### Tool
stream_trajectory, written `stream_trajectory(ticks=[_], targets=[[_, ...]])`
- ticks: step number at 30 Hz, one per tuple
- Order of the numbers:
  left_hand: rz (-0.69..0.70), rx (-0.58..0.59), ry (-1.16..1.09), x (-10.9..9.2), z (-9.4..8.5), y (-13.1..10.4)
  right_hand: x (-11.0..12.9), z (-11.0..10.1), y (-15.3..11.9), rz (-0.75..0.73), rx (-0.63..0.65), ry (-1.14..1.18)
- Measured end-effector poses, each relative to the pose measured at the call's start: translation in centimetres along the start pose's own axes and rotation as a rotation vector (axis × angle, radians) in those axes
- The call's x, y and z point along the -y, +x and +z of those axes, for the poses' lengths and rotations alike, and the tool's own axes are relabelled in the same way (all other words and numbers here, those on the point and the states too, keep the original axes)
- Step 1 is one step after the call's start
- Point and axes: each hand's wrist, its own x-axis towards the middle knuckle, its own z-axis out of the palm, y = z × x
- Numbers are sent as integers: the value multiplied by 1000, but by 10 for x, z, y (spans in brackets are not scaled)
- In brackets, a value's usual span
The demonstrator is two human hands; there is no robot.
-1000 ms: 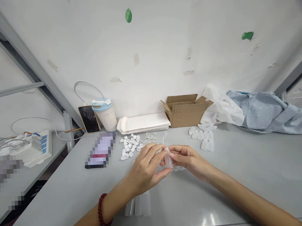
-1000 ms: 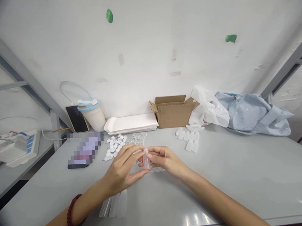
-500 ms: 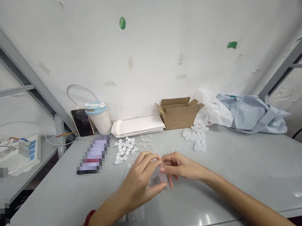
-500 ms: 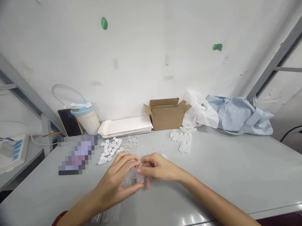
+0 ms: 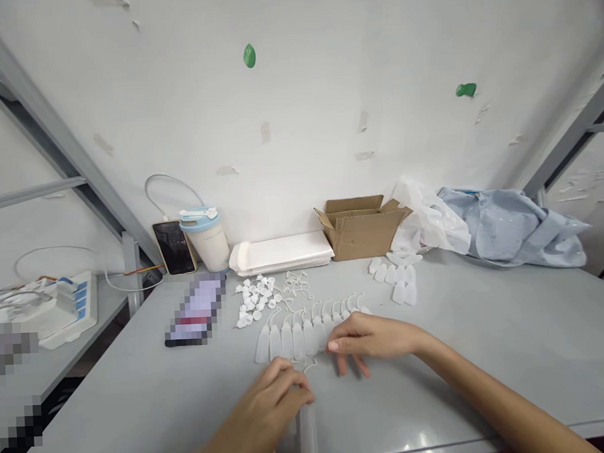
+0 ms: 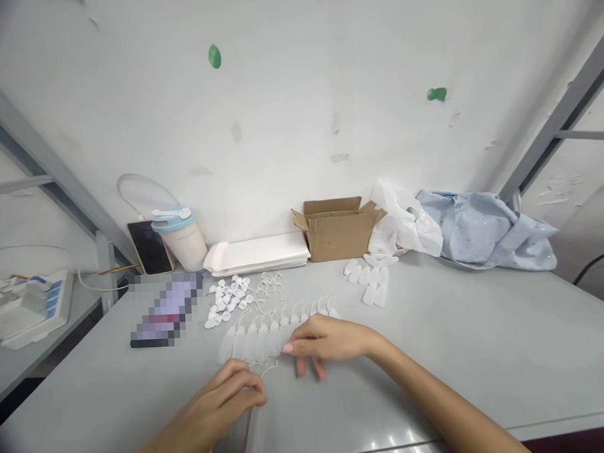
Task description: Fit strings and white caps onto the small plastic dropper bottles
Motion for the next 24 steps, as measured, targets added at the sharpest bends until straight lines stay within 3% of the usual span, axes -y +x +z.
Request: stream_trajectory(ticks=[8,16,22,24], targets=[[-60,34,32,5,3,7,-2,-10,1,9,-233,54],[-77,84,52,6,0,9,-4,-16,2,-17,-349,75],[-50,63,41,5,-1,5,-7,-23,-1,-47,-436,4],[-38,46,16,6,-5,5,-9,-26,-1,-48,-503,-128]])
